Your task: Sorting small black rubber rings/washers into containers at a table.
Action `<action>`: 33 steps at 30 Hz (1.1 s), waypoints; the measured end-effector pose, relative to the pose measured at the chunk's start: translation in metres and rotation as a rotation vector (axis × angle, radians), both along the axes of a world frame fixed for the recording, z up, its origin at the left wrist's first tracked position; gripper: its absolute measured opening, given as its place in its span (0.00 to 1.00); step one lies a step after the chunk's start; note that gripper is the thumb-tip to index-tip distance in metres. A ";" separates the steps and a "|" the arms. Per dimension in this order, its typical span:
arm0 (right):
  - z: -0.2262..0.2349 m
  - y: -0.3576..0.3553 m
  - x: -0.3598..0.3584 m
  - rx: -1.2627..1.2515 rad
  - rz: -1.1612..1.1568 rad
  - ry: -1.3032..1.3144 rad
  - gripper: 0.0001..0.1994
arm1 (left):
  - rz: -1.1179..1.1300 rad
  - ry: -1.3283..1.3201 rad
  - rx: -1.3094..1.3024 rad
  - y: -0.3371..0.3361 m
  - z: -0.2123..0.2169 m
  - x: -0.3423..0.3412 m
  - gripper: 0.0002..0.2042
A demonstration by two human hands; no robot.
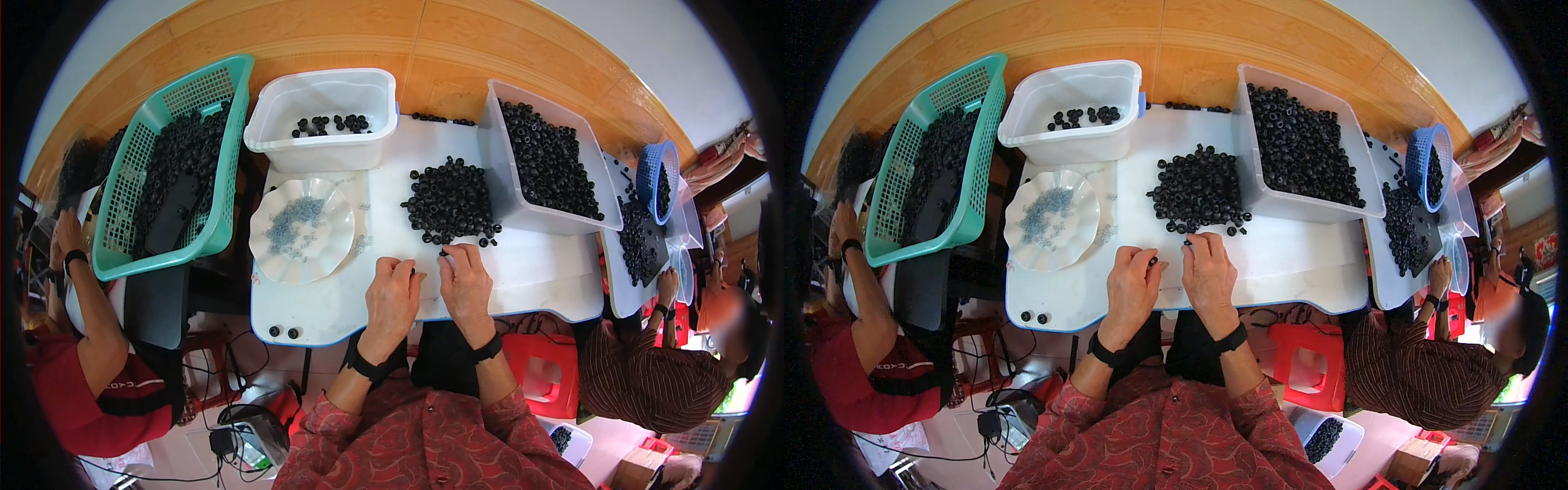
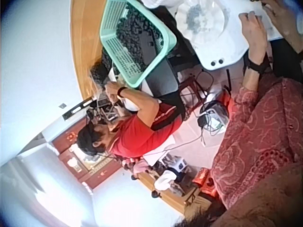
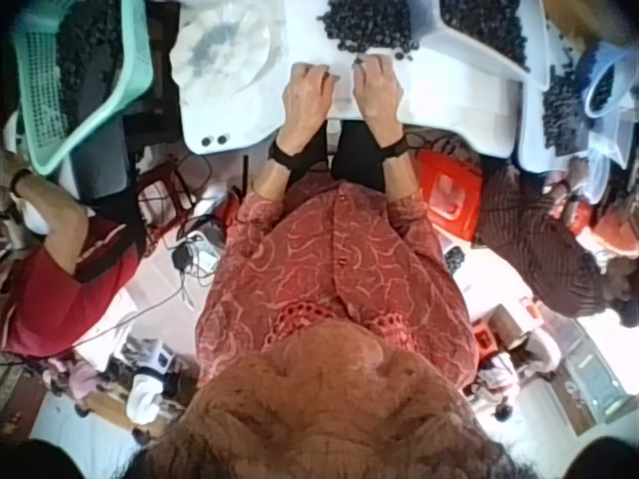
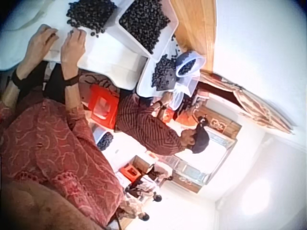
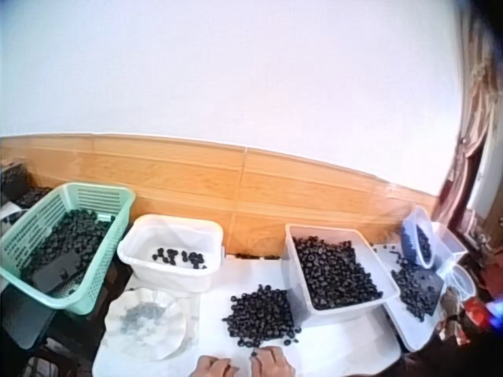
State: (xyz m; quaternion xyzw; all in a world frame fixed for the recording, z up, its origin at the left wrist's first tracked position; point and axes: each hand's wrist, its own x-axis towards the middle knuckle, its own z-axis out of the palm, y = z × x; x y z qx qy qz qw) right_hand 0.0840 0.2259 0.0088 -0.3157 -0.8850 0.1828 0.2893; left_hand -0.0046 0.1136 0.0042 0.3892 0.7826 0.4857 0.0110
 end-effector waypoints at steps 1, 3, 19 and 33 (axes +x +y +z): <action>-0.001 0.000 0.000 0.031 0.000 -0.002 0.09 | 0.002 -0.003 0.011 -0.001 0.000 0.001 0.11; -0.005 0.000 0.000 0.081 -0.003 0.004 0.09 | 0.006 -0.032 0.031 -0.003 -0.002 0.002 0.11; -0.011 0.005 0.001 0.082 -0.048 0.058 0.10 | 0.032 -0.078 0.159 -0.015 -0.001 0.011 0.10; -0.011 -0.021 0.019 -0.520 0.032 0.342 0.07 | -0.104 -0.316 0.222 -0.022 -0.004 0.012 0.12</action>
